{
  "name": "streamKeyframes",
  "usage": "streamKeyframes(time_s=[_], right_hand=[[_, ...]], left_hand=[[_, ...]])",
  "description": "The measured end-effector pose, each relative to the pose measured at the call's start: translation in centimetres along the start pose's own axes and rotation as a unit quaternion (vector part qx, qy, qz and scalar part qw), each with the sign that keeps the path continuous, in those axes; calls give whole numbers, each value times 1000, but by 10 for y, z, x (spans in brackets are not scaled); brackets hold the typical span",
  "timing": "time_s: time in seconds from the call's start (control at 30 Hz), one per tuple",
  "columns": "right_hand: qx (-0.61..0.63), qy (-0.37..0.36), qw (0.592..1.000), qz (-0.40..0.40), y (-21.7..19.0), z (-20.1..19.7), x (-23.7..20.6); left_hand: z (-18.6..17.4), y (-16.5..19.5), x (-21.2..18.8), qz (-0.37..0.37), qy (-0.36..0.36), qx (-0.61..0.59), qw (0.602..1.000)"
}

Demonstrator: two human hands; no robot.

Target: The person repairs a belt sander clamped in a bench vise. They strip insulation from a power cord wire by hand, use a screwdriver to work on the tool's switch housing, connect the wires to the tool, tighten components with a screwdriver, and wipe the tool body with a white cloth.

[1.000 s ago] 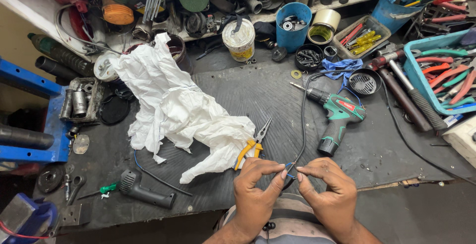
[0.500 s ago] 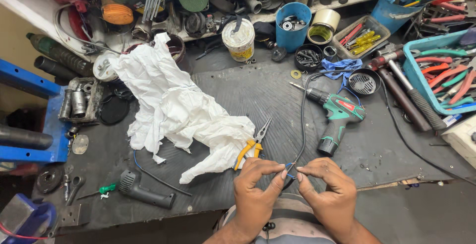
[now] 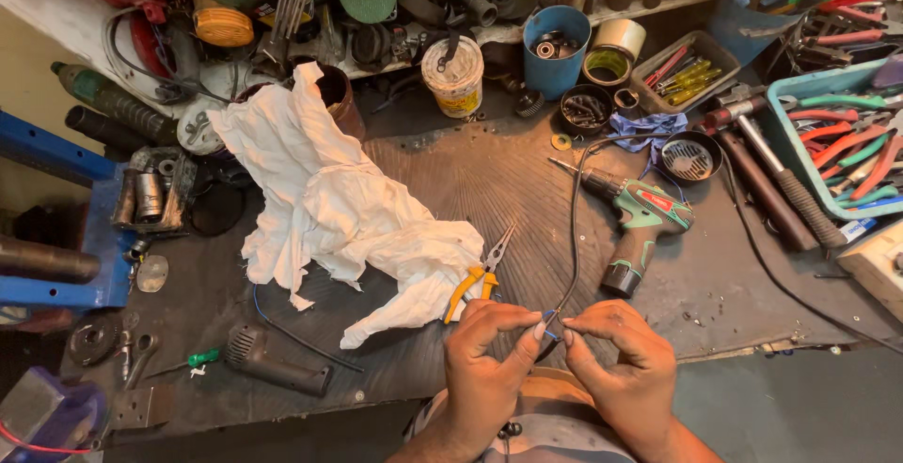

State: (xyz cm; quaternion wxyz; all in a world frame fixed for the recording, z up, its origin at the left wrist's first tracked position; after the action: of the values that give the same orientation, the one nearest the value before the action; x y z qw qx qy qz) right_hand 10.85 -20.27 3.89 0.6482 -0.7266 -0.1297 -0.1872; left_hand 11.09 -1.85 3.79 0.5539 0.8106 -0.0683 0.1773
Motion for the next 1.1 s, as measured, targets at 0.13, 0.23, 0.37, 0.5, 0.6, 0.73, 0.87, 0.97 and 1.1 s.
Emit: streamKeyframes(time_s=[0.13,0.23,0.37,0.5,0.6,0.73,0.87,0.97,1.1], right_hand=[[-7,-2,1000,2,0,0,1],[-11,-3,1000,7,-1,0,1],[-11,-1,1000,4,-2,0,2],[-6,1,1000,9,3,-2,-1],[12,14,999,30,14,-5,-6],[69,44,991,105,40,-12,-15],[123,74,979,143,56,-16,-19],[164,68,972,155,58,-12,-16],[83,103,979,156,60,-41,2]], left_hand=[[2,-2,-1,-13,-8,-4,1000],[3,-3,0,-14,-9,1,1000],[3,-5,0,-17,-7,3,1000],[3,-4,0,-25,-6,-1,1000],[3,-2,0,-28,-6,-6,1000],[18,-19,-3,-127,-74,-63,987],[36,-29,-10,-133,-162,20,978],[40,-39,-16,-133,-177,47,974],[32,-45,-17,-104,-130,21,986]])
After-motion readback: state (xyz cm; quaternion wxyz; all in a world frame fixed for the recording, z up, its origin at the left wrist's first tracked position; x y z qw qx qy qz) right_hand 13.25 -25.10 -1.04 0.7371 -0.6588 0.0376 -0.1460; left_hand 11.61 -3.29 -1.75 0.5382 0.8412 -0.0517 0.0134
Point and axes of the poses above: each hand's wrist, its own x-axis towards the middle knuckle, its own z-axis out of the palm, y = z × x, the point moved 10 cm from there along x, towards the middle knuckle, and after that the axes turned 12 degrees about x, right-handed, at the moved point
